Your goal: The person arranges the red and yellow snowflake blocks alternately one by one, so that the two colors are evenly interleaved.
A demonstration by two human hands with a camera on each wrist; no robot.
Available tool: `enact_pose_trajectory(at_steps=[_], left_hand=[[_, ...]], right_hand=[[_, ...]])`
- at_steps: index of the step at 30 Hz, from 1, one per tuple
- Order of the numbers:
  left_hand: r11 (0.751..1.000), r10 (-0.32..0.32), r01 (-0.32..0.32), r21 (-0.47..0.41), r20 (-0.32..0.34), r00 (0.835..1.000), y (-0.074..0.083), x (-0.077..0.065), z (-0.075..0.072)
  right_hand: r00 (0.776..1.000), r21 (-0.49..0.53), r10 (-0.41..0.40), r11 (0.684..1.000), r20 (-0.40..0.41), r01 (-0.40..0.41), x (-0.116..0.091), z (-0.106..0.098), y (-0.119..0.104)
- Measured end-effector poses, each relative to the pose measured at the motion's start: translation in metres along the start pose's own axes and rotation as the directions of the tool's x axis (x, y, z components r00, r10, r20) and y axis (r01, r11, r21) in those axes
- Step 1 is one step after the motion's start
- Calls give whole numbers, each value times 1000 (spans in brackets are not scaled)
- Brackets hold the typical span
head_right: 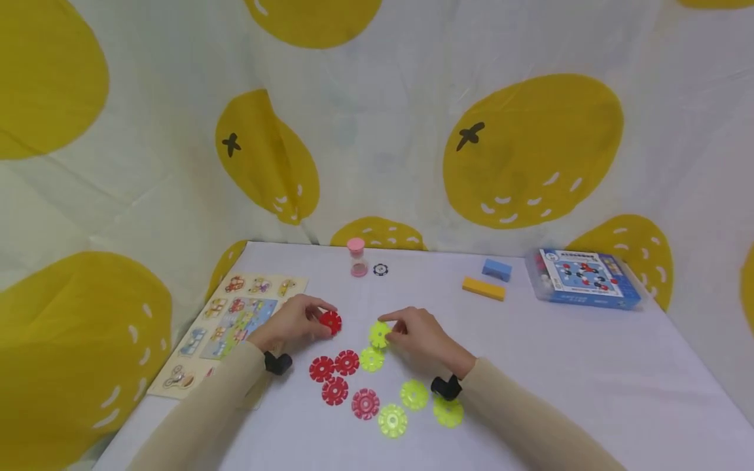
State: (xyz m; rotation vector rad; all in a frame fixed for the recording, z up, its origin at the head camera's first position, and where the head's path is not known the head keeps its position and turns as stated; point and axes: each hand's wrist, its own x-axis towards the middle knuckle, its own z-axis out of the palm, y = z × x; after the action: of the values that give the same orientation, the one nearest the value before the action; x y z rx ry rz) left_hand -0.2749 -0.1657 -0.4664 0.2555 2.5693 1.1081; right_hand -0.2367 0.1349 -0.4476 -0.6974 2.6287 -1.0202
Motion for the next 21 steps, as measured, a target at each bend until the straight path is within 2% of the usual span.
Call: enact_pose_trajectory(at_steps=[4, 9, 14, 18, 21], left_hand=[[997, -53, 48, -57, -75, 996, -4, 13, -14], [995, -75, 68, -71, -109, 991, 2, 32, -17], [999, -37, 39, 13, -125, 991, 3, 42, -8], [996, -20, 31, 89, -120, 993, -3, 42, -3], [993, -7, 20, 112, -111, 994, -8, 41, -3]], right_hand=[[998, 16, 42, 999, 36, -42, 45, 5, -11], [983, 9, 178, 984, 51, -179, 87, 11, -11], [964, -17, 263, 965, 38, -262, 102, 17, -6], [968, -57, 248, 968, 30, -246, 107, 25, -4], [975, -95, 221, 971, 23, -218, 109, 29, -4]])
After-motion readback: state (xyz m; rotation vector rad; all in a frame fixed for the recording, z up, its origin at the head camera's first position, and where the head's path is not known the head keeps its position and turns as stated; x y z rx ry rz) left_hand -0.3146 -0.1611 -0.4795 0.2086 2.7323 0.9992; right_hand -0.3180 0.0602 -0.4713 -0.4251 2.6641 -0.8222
